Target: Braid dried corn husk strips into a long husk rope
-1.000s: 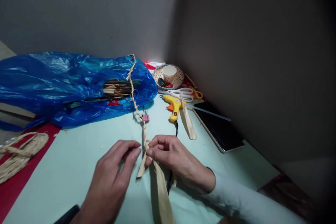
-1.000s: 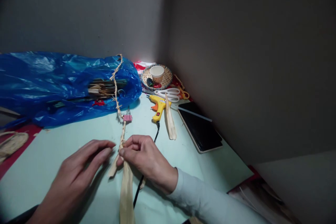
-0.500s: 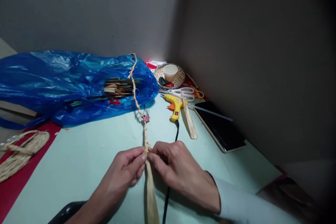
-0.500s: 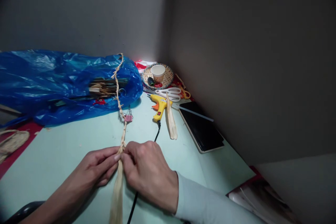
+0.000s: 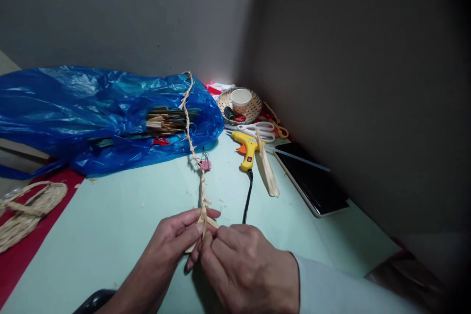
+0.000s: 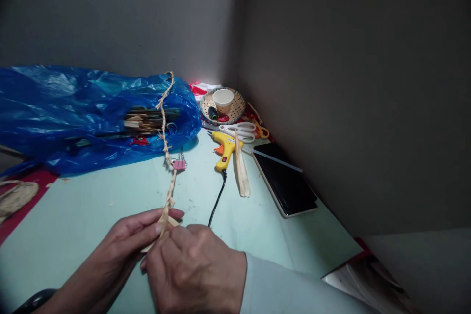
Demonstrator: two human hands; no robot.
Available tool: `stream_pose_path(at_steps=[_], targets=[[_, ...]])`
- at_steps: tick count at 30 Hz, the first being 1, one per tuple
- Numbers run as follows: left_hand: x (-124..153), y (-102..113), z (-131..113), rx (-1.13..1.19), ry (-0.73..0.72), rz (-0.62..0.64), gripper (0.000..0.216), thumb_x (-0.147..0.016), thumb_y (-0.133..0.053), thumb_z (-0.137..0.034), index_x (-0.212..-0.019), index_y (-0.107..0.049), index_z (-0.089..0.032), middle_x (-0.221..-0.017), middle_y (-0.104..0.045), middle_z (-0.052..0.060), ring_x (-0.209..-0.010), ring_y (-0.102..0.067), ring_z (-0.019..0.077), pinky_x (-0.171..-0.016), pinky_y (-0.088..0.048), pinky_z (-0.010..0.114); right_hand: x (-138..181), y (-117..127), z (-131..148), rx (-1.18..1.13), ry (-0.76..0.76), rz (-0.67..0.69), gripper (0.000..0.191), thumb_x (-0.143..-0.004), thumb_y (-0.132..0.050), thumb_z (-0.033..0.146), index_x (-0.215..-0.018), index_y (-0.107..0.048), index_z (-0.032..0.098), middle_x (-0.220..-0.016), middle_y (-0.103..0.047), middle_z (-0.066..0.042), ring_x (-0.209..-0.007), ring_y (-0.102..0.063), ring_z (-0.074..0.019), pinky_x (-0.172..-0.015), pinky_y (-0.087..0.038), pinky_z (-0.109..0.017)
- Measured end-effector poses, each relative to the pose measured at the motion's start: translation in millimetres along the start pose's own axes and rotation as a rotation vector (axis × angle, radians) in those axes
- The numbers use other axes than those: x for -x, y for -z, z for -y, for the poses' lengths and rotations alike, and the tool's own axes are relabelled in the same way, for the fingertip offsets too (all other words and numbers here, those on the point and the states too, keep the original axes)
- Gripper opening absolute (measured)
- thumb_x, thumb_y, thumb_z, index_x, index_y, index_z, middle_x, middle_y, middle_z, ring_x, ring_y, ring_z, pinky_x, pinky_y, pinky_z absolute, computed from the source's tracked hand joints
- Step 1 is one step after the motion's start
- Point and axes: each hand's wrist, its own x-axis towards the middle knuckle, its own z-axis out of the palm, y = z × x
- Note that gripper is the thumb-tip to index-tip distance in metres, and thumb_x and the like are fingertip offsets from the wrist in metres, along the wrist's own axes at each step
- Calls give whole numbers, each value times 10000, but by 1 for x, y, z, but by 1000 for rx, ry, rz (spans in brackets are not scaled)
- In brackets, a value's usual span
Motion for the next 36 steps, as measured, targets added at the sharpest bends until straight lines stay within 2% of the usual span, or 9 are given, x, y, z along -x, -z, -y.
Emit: stream_pose_path(at_steps=[4, 9, 11, 15, 18, 22, 27, 33, 36], targets=[[0, -2, -5, -2, 10, -24, 309, -812, -688, -425, -975, -747, -169, -701, -661, 0, -487, -379, 64, -496, -316, 199, -3, 8, 0, -162, -110, 0, 287, -922, -456, 170, -718, -647, 104, -594, -579, -35, -525, -464, -141, -495, -343, -287], [3, -5, -7, 98, -7, 7, 370, -819, -676, -418, -1116, -713, -200, -642, -629, -20, -477, -441, 100, -514, -381, 231, -14, 27, -10, -503, -828, 17, 212, -935, -531, 343, -911, -631, 158, -772, -667, -37, -708, -598, -150, -687, -439, -276], [4, -7, -6, 134, -15, 10, 435, -812, -684, -415, -1195, -674, -208, -634, -629, -20, -514, -506, 127, -549, -417, 242, -15, 28, -16, -698, -973, 110, 228, -940, -551, 368, -1048, -594, 172, -854, -689, -42, -788, -622, -156, -725, -454, -269], [5, -10, -2, 188, -21, -17, 620, -803, -695, -424, -1364, -533, -213, -660, -664, -5, -580, -586, 161, -610, -451, 261, -11, 17, -21, -1000, -1005, 170, 341, -909, -615, 325, -1189, -482, 183, -826, -703, -23, -836, -638, -162, -742, -462, -261], [6, -11, -5, 179, -5, -37, 776, -793, -706, -442, -1469, -385, -238, -682, -675, -3, -588, -597, 171, -630, -451, 281, -7, 10, -19, -1121, -1020, 145, 273, -929, -577, 276, -1146, -446, 174, -750, -698, -11, -790, -625, -154, -737, -453, -265], [7, -10, -10, 150, 38, -36, 885, -772, -725, -449, -1514, -283, -257, -640, -623, -33, -536, -545, 153, -605, -427, 282, -9, 12, -21, -1154, -985, 234, 133, -954, -513, 281, -1000, -532, 157, -762, -690, -31, -699, -565, -135, -660, -430, -252], [6, -8, 1, 121, 76, -32, 809, -773, -710, -468, -1452, -351, -214, -633, -610, -43, -533, -498, 133, -532, -380, 241, -16, 19, -23, -985, -1039, 286, 170, -934, -512, 246, -854, -622, 144, -774, -668, -32, -742, -571, -144, -696, -446, -264], [8, -9, 9, -10, 20, -39, 510, -830, -636, -488, -1231, -506, -200, -666, -649, -31, -441, -368, 76, -434, -290, 196, -12, 9, -18, -1201, -1130, 161, 166, -902, -535, 269, -793, -578, 151, -597, -626, -15, -636, -583, -148, -658, -447, -271], [10, -8, 5, -148, -27, -59, 331, -862, -571, -511, -966, -613, -200, -640, -621, -25, -443, -376, 80, -439, -312, 201, -12, 8, -16, -1240, -1143, 131, 199, -899, -530, 295, -757, -547, 157, -597, -607, -10, -596, -557, -131, -626, -426, -259]])
